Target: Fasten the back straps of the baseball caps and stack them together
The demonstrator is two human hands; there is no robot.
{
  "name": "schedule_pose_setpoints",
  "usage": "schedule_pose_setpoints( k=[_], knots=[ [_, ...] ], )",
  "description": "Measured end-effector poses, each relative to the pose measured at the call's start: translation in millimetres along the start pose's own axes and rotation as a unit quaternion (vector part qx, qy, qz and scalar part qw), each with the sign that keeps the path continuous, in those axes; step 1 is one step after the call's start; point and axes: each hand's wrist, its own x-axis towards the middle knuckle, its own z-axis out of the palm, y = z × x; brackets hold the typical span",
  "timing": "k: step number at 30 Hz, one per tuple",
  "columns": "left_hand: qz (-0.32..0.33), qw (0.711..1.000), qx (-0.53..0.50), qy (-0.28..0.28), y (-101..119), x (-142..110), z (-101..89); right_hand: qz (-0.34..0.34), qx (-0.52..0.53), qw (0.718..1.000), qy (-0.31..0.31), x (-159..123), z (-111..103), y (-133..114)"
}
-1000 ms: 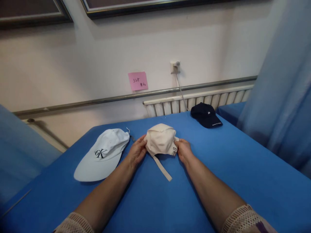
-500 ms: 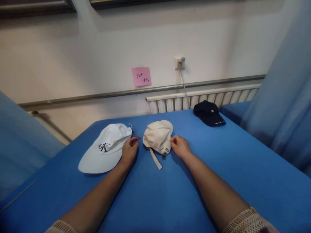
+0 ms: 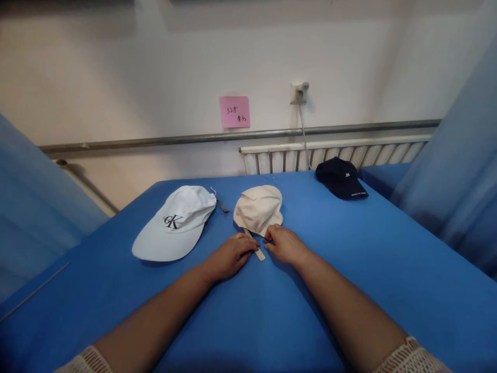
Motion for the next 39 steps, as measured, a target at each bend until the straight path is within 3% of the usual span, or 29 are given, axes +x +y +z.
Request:
schedule_pose_setpoints(
  k=[6, 13, 18, 20, 22, 26, 29, 31, 34, 37, 39],
  knots=[
    [0.003, 0.999, 0.05, -0.002, -9, -2, -8.1, 0.012, -0.008, 1.0, -0.003, 4, 5, 5],
    [0.007, 0.989, 0.144, -0.024, -9, 13, -7.8, 0.034, -0.044, 0.998, 0.027, 7, 11, 2],
    [-0.011, 0.989, 0.15, 0.007, -5, 14, -3.1, 0.018, -0.035, 0.998, 0.056, 11, 16, 4],
    [-0.068, 0.991, 0.087, 0.081, -6, 11, -3.7, 0.037, 0.009, 0.996, 0.079, 12, 17, 8],
    [-0.14, 0.97, -0.005, 0.2, -10, 7, -7.2, 0.068, 0.079, 0.987, 0.12, 14, 17, 14],
    [-0.203, 0.87, -0.201, 0.401, -16, -1, -20.9, 0.112, 0.286, 0.929, 0.206, 20, 11, 23],
    [-0.192, 0.808, -0.307, 0.465, -14, -4, -30.8, 0.129, 0.417, 0.87, 0.229, 22, 4, 22],
    [-0.181, 0.798, -0.338, 0.465, -10, -5, -33.3, 0.143, 0.466, 0.841, 0.235, 21, -1, 19],
    [-0.171, 0.825, -0.332, 0.424, -5, -5, -27.9, 0.151, 0.516, 0.81, 0.235, 19, -4, 13],
    [-0.194, 0.848, -0.329, 0.368, -3, -1, -13.1, 0.144, 0.542, 0.802, 0.208, 16, -4, 8],
    [-0.217, 0.845, -0.355, 0.337, -2, 3, -2.7, 0.143, 0.545, 0.804, 0.189, 15, -3, 7]
  ],
)
